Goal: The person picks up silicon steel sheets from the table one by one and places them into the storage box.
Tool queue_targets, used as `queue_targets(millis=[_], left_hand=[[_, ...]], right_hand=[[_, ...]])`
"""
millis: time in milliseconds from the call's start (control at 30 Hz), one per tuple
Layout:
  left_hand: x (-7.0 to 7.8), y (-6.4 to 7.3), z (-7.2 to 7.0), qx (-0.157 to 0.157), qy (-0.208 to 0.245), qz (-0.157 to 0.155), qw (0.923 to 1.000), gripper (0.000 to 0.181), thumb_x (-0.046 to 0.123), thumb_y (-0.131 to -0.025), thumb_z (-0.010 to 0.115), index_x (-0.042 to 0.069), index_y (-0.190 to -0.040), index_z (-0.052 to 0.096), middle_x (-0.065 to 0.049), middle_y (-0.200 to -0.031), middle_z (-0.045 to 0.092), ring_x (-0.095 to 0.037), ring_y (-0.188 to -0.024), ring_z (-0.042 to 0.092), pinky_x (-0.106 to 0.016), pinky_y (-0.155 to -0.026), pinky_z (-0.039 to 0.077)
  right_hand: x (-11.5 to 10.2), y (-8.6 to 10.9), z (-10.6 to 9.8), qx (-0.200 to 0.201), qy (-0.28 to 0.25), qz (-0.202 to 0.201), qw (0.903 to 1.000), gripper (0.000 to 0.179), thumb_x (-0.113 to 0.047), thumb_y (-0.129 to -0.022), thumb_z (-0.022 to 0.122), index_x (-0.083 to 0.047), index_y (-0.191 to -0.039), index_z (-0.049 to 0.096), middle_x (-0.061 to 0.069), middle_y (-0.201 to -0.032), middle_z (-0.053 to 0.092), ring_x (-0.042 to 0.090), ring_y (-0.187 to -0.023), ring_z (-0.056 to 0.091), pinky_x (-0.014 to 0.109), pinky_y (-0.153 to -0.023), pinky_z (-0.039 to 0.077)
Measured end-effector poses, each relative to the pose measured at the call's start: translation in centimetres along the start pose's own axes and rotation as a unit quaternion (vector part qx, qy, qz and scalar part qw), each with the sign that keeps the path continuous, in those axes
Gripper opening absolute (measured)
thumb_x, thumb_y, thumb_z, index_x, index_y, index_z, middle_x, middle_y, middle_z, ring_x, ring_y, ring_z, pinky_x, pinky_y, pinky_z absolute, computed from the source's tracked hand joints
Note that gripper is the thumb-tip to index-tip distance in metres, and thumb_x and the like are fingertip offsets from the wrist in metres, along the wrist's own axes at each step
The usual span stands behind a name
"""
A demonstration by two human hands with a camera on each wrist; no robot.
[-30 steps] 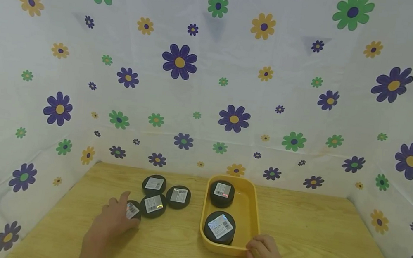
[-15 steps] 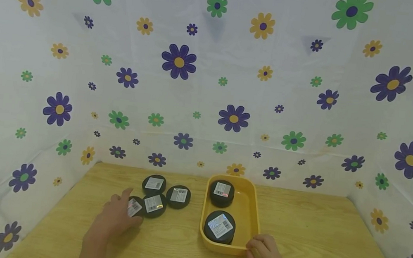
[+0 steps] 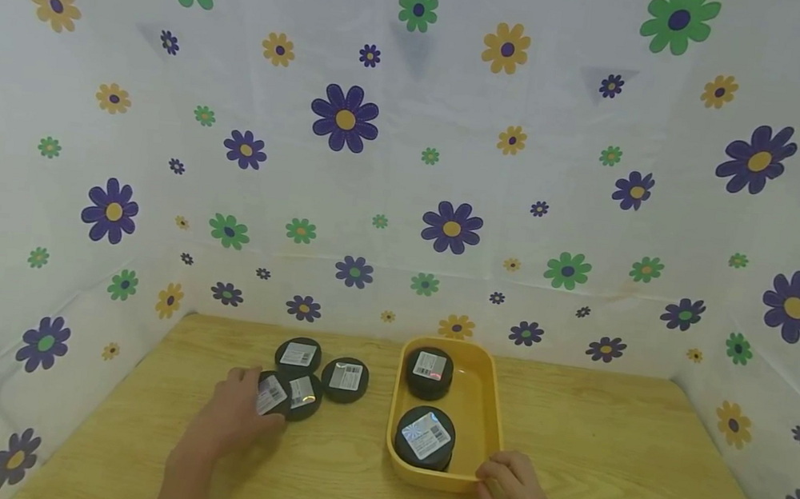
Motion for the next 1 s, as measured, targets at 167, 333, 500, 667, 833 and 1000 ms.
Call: queue_targets(millis=[167, 333, 500, 667, 833, 1000], left_hand=[[0.3, -0.2, 0.3, 0.007, -0.01, 0.011, 0.9999, 0.088, 0.033, -0.077, 0.077, -0.015, -0.139, 0.037, -0.032, -0.13, 0.042, -0.038, -0.099, 0.048, -0.051, -0.079, 0.05], [0.5, -0.5, 0.7, 0.007, -0.009, 0.015, 0.9998, 0.087, 0.032, -0.077, 0.078, -0.013, -0.14, 0.038, -0.031, -0.13, 0.042, -0.038, -0.102, 0.048, -0.053, -0.081, 0.05], [1.1, -0.7, 0.9, 0.016, -0.006, 0.033, 0.9993, 0.086, 0.032, -0.077, 0.079, -0.013, -0.139, 0.04, -0.031, -0.131, 0.042, -0.037, -0.102, 0.048, -0.053, -0.083, 0.05], [1.9, -0.6, 1.3, 0.025, -0.008, 0.047, 0.9985, 0.086, 0.032, -0.077, 0.08, -0.013, -0.139, 0.04, -0.031, -0.133, 0.043, -0.036, -0.103, 0.049, -0.051, -0.085, 0.05], [3.5, -0.8, 1.6, 0.025, -0.012, 0.072, 0.997, 0.088, 0.034, -0.077, 0.081, -0.014, -0.138, 0.041, -0.032, -0.134, 0.043, -0.038, -0.106, 0.05, -0.051, -0.087, 0.05], [4.0, -0.6, 1.7, 0.031, -0.014, 0.077, 0.9965, 0.086, 0.032, -0.076, 0.081, -0.014, -0.137, 0.042, -0.032, -0.134, 0.043, -0.039, -0.107, 0.049, -0.05, -0.087, 0.049]], right_hand=[[-0.1, 0.1, 0.0, 0.001, -0.006, -0.011, 0.9999, 0.036, 0.001, -0.064, 0.085, -0.016, -0.09, 0.065, -0.006, -0.099, 0.055, 0.01, -0.092, 0.052, 0.009, -0.09, 0.039], [-0.1, 0.1, -0.1, 0.004, -0.009, -0.02, 0.9998, 0.032, -0.001, -0.068, 0.083, -0.016, -0.09, 0.065, -0.005, -0.1, 0.055, 0.011, -0.092, 0.052, 0.01, -0.09, 0.04], [-0.1, 0.0, -0.1, 0.007, -0.007, -0.021, 0.9997, 0.041, 0.005, -0.06, 0.085, -0.015, -0.09, 0.065, -0.006, -0.099, 0.055, 0.011, -0.091, 0.052, 0.01, -0.089, 0.04], [-0.1, 0.0, -0.2, 0.011, -0.013, -0.021, 0.9996, 0.016, -0.029, -0.095, 0.066, -0.014, -0.089, 0.065, -0.004, -0.099, 0.056, 0.012, -0.092, 0.052, 0.01, -0.091, 0.039], [0.2, 0.2, -0.3, 0.021, -0.013, -0.015, 0.9996, 0.041, -0.045, -0.101, 0.045, -0.013, -0.087, 0.066, -0.002, -0.097, 0.056, 0.012, -0.092, 0.052, 0.01, -0.092, 0.038], [0.2, 0.2, -0.1, 0.014, -0.022, -0.019, 0.9995, 0.038, -0.044, -0.101, 0.047, -0.013, -0.09, 0.066, -0.002, -0.099, 0.057, 0.012, -0.093, 0.052, 0.01, -0.092, 0.038]])
Point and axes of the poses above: each hand's wrist, its own y-axis away from the middle knuckle, its own z-axis out of the palm, x = y × z, the point moved 8 cm from there along -y, towards the middle knuckle
